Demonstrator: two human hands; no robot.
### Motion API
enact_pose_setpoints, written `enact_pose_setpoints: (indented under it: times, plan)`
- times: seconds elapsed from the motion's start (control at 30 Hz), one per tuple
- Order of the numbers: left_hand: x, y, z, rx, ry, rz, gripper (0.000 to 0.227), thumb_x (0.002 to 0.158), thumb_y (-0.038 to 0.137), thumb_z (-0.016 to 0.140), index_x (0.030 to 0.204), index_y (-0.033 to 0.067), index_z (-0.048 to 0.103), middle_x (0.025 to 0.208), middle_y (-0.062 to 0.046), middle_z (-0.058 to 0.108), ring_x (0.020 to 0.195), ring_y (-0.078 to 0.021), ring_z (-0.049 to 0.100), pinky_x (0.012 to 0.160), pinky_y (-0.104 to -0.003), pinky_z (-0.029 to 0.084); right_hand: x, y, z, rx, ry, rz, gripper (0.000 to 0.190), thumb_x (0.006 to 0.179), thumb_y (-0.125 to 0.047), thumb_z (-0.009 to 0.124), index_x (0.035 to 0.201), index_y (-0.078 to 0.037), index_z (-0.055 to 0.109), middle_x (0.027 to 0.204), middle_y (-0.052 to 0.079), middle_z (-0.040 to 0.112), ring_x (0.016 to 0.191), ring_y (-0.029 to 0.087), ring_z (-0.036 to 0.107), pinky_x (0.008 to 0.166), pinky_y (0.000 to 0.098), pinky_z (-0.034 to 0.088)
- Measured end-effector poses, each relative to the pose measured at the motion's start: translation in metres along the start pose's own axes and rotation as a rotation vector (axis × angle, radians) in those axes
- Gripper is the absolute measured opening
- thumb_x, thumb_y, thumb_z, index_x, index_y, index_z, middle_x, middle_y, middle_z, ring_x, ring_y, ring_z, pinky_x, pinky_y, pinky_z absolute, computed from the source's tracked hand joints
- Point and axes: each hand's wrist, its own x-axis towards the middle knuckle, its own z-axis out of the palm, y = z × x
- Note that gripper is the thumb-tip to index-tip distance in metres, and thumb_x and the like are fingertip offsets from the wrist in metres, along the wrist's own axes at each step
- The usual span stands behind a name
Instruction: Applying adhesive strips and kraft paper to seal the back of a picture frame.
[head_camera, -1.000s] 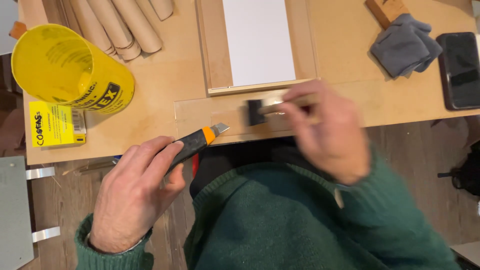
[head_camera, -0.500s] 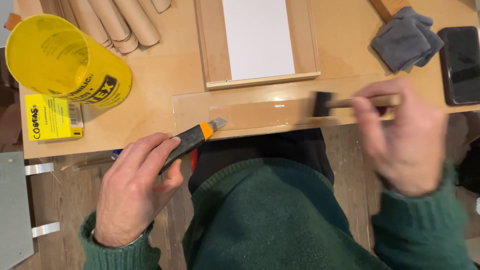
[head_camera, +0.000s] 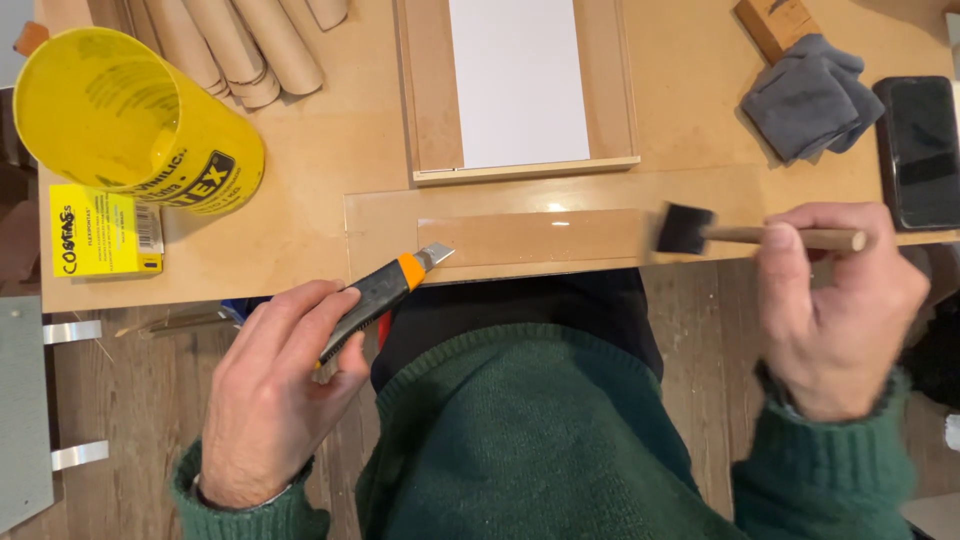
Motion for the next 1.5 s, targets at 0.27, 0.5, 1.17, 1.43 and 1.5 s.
enact_pose_setpoints:
  times: [0.27,0.5,1.17,1.43,1.5]
  plan:
    - [-0.010,0.005,0.001,0.005,0.036,-0.026,0.040,0.076,0.004,0.079,0.115,0.0033,0.069,0.118,-0.012,0.069,0.106,-0.0324,0.068,0.091,-0.040,0.055,0.011,0.005,0.024,0.204,-0.108,-0.156,0.008,0.114,-0.004,0.064,0.110,0.003,0.060,0.090,0.009,0.071,0.081,0.012,0.070,0.074,0.0240,0.054]
    - [-0.016,0.012,-0.006,-0.024,0.097,-0.020,0.038,0.081,0.004,0.079,0.118,0.0032,0.067,0.119,-0.013,0.068,0.108,-0.0320,0.069,0.093,-0.040,0.056,0.007,0.046,-0.021,0.250,0.029,0.052,0.007,0.122,-0.007,0.056,0.122,0.000,0.056,0.101,0.011,0.066,0.090,0.013,0.063,0.084,0.0250,0.051]
    - [-0.007,0.080,0.082,0.011,0.076,0.159,0.037,0.089,0.018,0.073,0.122,0.0011,0.067,0.119,-0.011,0.066,0.087,-0.0233,0.064,0.069,-0.031,0.056,0.101,-0.092,0.064,-0.046,-0.509,-0.821,0.029,0.102,-0.031,0.069,0.098,-0.003,0.059,0.070,0.010,0.068,0.055,0.025,0.066,0.051,0.0368,0.053]
    - [-0.008,0.078,0.083,-0.058,0.019,0.118,0.039,0.089,0.020,0.072,0.124,0.0020,0.066,0.119,-0.011,0.064,0.088,-0.0236,0.064,0.070,-0.032,0.056,0.087,-0.136,0.120,0.200,-0.546,-0.920,0.031,0.106,-0.035,0.063,0.098,-0.005,0.054,0.069,0.007,0.064,0.057,0.025,0.065,0.051,0.0372,0.052]
    - [-0.007,0.077,0.083,-0.067,0.009,0.115,0.040,0.089,0.020,0.072,0.124,0.0020,0.066,0.119,-0.011,0.064,0.087,-0.0235,0.064,0.070,-0.032,0.056,0.087,-0.138,0.122,0.280,-0.517,-0.956,0.031,0.108,-0.035,0.062,0.100,-0.006,0.053,0.071,0.006,0.064,0.060,0.025,0.065,0.054,0.0366,0.052]
